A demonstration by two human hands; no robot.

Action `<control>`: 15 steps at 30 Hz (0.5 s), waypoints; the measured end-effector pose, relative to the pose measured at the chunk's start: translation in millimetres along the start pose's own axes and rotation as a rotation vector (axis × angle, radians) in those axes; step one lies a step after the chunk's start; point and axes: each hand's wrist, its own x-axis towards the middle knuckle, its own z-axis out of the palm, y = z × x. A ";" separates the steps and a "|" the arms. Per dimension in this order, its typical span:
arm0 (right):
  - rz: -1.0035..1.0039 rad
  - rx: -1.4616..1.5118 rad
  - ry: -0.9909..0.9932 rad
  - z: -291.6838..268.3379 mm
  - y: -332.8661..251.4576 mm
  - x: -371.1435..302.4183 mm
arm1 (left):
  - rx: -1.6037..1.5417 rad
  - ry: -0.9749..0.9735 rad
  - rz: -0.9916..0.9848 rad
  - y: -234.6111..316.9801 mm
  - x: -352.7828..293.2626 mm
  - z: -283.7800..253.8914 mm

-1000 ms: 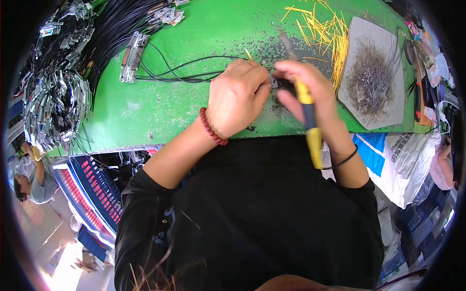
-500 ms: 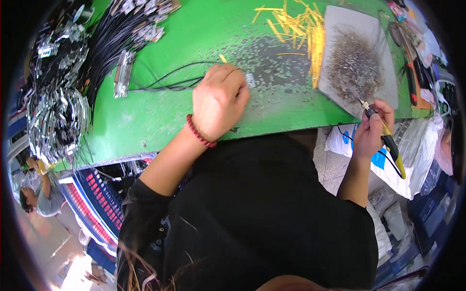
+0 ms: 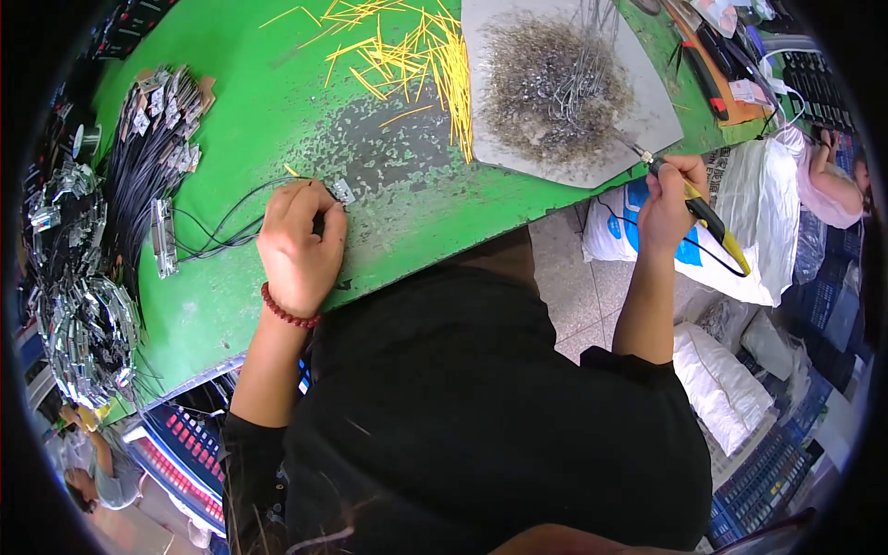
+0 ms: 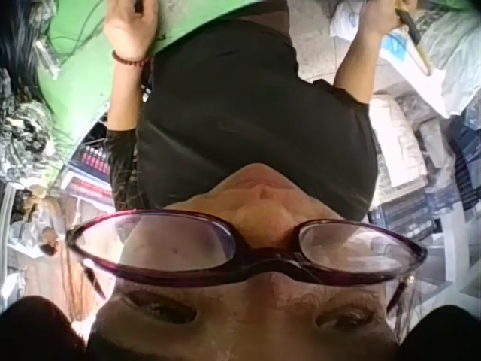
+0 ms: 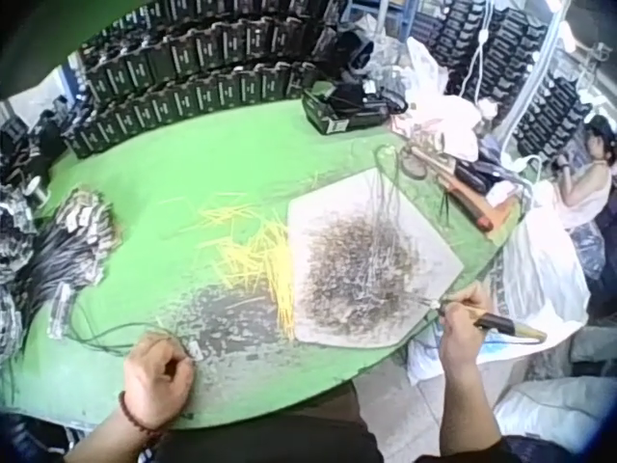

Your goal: The person solders wires onto a circuit board using a soldering iron, then picks up a plastic toy car body and solders the wires from the board onto the internal components of the car.

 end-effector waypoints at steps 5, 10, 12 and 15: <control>-0.026 -0.017 -0.061 7.2 5.2 1.6 | 0.019 -0.001 -0.007 1.4 1.2 -0.2; -0.014 -0.043 -0.079 11.0 10.4 5.8 | 0.006 -0.008 -0.014 2.1 1.9 -0.4; -0.008 -0.033 -0.068 10.2 11.4 6.1 | -0.005 -0.012 -0.024 4.9 3.1 -2.0; -0.009 -0.014 -0.040 11.7 9.4 4.4 | -0.004 -0.023 -0.028 4.7 2.1 -4.6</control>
